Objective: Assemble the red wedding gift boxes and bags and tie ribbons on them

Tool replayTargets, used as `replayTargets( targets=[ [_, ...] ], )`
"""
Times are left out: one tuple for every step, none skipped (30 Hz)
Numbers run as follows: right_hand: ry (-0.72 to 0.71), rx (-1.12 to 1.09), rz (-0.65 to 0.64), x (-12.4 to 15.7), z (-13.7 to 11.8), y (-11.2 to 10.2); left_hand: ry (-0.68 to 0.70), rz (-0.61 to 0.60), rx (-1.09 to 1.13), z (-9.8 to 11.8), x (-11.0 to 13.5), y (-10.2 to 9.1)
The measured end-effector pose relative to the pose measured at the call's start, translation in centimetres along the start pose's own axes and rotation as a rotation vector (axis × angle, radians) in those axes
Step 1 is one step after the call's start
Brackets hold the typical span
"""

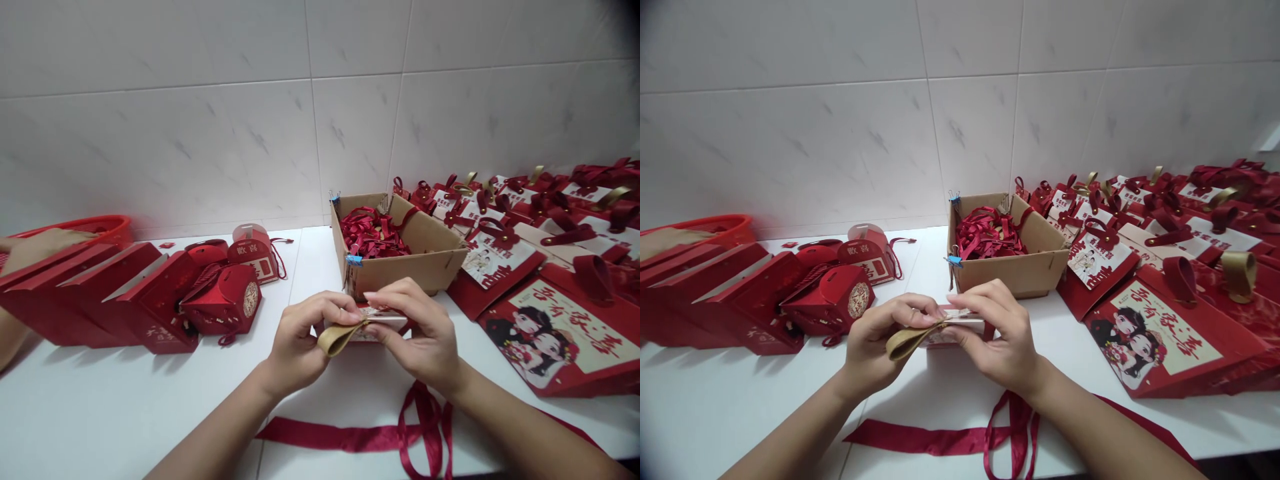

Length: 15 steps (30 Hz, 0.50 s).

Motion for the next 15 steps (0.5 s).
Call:
replayTargets(
  targets=[
    [0.011,-0.008,-0.009,-0.04,0.03,0.0,0.004,0.001,0.004,-0.05,0.0,0.0],
    [0.023,-0.014,-0.012,-0.04,0.06,-0.01,0.001,0.003,0.007,-0.12,0.0,-0.01],
    [0.035,-0.017,-0.015,-0.03,0.07,-0.02,-0.003,0.005,0.012,-0.19,0.0,-0.02],
    [0.044,-0.019,-0.019,0.0,0.08,-0.02,-0.01,0.008,0.016,-0.27,0.0,-0.04],
    [0.05,-0.019,-0.023,0.03,0.07,-0.02,-0.014,0.008,0.021,-0.32,0.0,-0.06],
    [0.053,-0.017,-0.028,0.05,0.06,-0.01,-0.013,0.006,0.026,-0.35,0.02,-0.07],
    [0.055,-0.016,-0.033,0.05,0.05,0.0,-0.01,0.005,0.033,-0.35,0.04,-0.08],
    [0.057,-0.017,-0.037,0.05,0.05,0.01,-0.01,0.003,0.039,-0.35,0.06,-0.08],
    [0.056,-0.021,-0.041,0.03,0.03,0.03,-0.012,0.001,0.045,-0.35,0.08,-0.08],
    [0.055,-0.025,-0.044,0.01,0.01,0.05,-0.014,0.0,0.048,-0.35,0.1,-0.08],
    [0.053,-0.029,-0.046,-0.02,0.0,0.07,-0.017,0.001,0.05,-0.35,0.11,-0.08],
    [0.055,-0.031,-0.046,-0.04,-0.01,0.1,-0.02,0.002,0.05,-0.36,0.11,-0.08],
    [0.06,-0.031,-0.046,-0.05,-0.01,0.13,-0.022,0.003,0.049,-0.36,0.12,-0.07],
    [0.067,-0.03,-0.042,-0.05,-0.01,0.15,-0.023,0.002,0.047,-0.38,0.12,-0.06],
    [0.074,-0.028,-0.036,-0.03,-0.01,0.16,-0.024,0.001,0.046,-0.41,0.14,-0.04]
  ],
)
Point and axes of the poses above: each hand's wrist, its own x-axis away from the middle knuckle, its own y-axis out of the palm, z = x × y, the point moved 4 cm from there along -x, towards the middle knuckle, and after that the axes turned 9 degrees about z, right-handed, at the moved point
